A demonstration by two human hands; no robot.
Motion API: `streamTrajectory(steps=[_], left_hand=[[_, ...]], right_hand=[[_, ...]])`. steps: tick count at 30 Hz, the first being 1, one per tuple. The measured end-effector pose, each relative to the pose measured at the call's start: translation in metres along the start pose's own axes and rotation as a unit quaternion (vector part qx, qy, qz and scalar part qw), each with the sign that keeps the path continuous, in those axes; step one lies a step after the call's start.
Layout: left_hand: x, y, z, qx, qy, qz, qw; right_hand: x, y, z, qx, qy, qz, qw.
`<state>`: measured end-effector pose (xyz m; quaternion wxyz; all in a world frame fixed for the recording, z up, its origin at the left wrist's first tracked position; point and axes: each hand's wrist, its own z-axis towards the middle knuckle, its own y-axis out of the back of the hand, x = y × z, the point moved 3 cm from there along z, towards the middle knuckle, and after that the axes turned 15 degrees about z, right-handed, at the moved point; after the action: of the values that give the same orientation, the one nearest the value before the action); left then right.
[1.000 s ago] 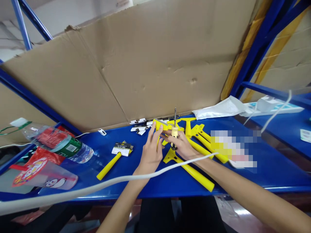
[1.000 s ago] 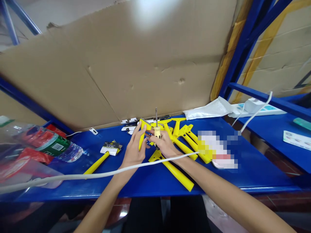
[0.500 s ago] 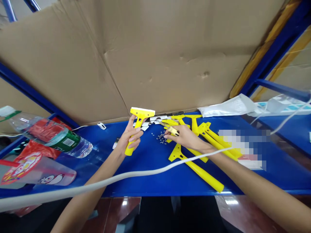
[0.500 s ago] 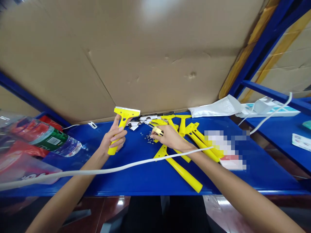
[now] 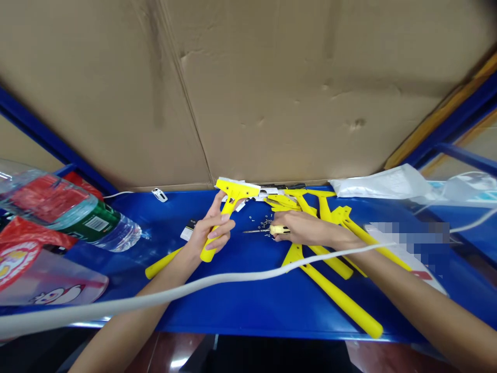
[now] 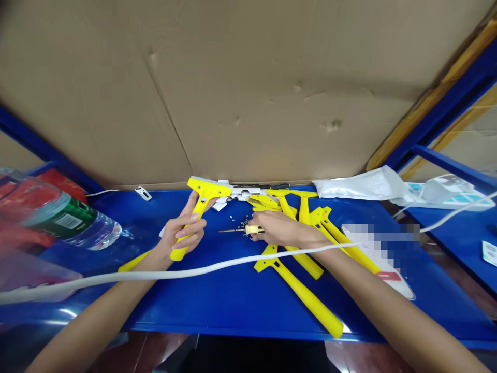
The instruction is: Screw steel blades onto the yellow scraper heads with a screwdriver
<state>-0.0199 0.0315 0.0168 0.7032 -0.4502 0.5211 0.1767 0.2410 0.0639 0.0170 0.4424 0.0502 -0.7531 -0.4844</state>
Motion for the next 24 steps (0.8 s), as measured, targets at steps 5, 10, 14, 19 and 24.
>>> streamTrajectory(steps=[5,10,14,19,24], left_hand=[[-0.004,-0.001,-0.003,0.037,0.004,0.018,0.999],[-0.007,-0.002,-0.002,0.017,0.004,0.028,0.999],[-0.008,-0.003,-0.001,0.003,-0.002,0.035,0.999],[-0.009,-0.002,0.001,-0.029,-0.013,0.020,0.999],[-0.013,-0.003,0.005,-0.081,-0.032,0.008,0.996]], right_hand=[[-0.002,-0.003,0.003,-0.011,0.025,0.011,1.000],[0.003,-0.007,0.010,-0.002,0.040,0.003,0.999],[0.004,-0.008,0.015,0.005,0.034,0.002,0.999],[0.003,-0.004,0.021,0.012,0.016,0.013,1.000],[0.003,0.003,0.031,0.063,0.022,0.018,0.998]])
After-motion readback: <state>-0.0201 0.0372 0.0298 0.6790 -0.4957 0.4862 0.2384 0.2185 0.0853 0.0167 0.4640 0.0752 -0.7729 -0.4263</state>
